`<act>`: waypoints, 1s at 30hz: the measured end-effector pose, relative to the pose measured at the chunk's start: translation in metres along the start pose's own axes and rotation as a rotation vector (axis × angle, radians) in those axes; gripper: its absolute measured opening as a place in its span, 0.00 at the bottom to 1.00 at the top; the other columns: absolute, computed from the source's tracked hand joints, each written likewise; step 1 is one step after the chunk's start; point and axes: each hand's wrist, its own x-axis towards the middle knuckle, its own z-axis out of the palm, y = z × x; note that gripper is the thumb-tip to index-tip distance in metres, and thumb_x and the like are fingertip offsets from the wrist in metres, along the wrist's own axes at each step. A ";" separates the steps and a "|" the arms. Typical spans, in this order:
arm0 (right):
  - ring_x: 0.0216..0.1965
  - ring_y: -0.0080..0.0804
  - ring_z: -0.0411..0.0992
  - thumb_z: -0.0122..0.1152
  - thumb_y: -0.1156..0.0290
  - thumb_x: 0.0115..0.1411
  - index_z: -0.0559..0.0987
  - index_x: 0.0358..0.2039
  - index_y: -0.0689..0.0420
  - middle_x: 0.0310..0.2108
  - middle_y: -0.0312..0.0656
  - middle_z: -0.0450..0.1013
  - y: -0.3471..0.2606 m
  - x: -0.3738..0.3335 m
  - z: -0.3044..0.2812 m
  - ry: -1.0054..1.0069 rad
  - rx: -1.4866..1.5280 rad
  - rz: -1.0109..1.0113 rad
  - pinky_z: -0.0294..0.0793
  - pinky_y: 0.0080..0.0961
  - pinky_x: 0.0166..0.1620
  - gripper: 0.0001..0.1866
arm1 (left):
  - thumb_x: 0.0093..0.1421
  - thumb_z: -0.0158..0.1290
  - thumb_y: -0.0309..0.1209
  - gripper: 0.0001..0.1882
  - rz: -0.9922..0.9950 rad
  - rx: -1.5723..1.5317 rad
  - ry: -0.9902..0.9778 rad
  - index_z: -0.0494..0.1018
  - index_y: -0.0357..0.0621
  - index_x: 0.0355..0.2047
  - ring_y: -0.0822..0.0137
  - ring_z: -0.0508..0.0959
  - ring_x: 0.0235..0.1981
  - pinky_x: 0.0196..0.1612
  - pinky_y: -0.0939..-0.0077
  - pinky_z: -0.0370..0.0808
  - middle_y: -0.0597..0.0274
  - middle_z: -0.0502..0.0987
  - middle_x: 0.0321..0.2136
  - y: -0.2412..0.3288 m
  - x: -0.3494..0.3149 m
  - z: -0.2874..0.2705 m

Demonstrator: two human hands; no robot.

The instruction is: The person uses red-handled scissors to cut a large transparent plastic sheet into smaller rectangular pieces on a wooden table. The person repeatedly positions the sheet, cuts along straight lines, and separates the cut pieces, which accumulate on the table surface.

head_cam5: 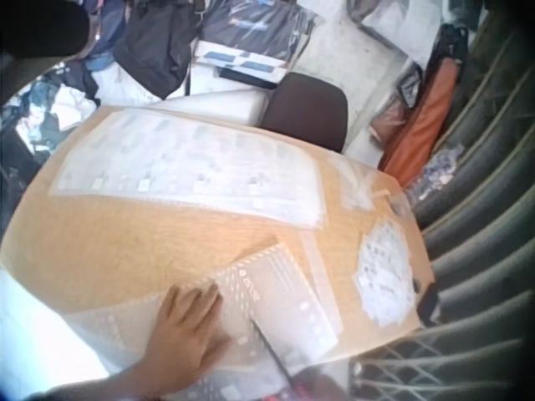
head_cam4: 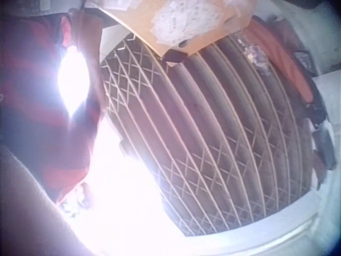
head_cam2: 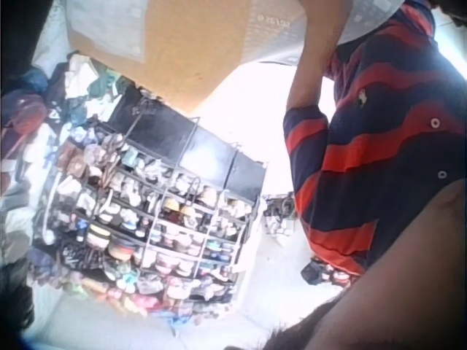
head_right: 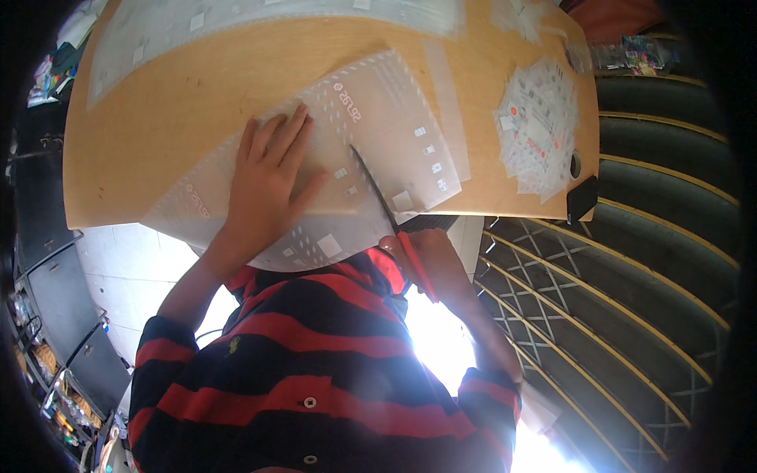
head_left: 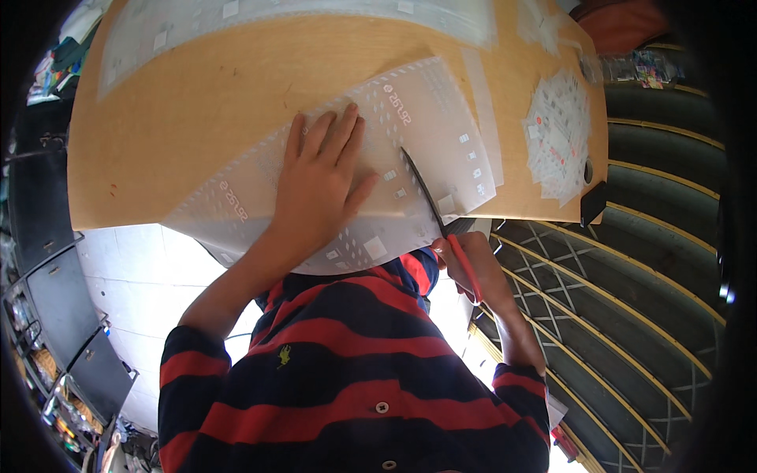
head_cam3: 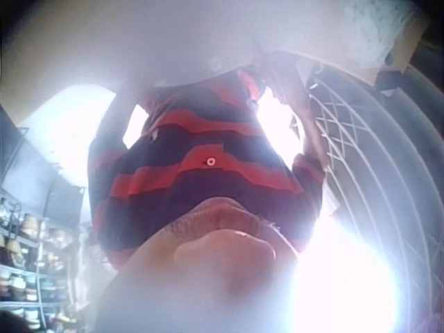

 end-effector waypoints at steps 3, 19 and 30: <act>0.10 0.24 0.67 0.51 0.59 0.67 0.77 0.26 0.67 0.12 0.39 0.68 0.001 -0.007 0.000 0.039 0.009 0.040 0.65 0.24 0.14 0.22 | 0.57 0.57 0.44 0.39 -0.050 -0.019 -0.037 0.60 0.31 0.62 0.45 0.57 0.66 0.66 0.39 0.49 0.47 0.57 0.66 0.012 -0.003 0.003; 0.09 0.23 0.67 0.43 0.34 0.64 0.74 0.23 0.68 0.10 0.36 0.65 -0.016 0.008 -0.013 -0.051 -0.012 -0.035 0.67 0.20 0.14 0.42 | 0.59 0.53 0.47 0.41 -0.047 -0.021 -0.040 0.57 0.29 0.63 0.45 0.54 0.68 0.66 0.38 0.46 0.44 0.54 0.67 0.007 -0.010 0.007; 0.09 0.22 0.66 0.41 0.31 0.62 0.73 0.20 0.68 0.10 0.36 0.64 -0.024 0.002 -0.006 0.043 0.034 0.006 0.66 0.20 0.12 0.44 | 0.59 0.52 0.48 0.41 -0.043 -0.065 -0.034 0.57 0.29 0.63 0.47 0.54 0.68 0.67 0.39 0.46 0.45 0.54 0.67 0.005 -0.010 0.008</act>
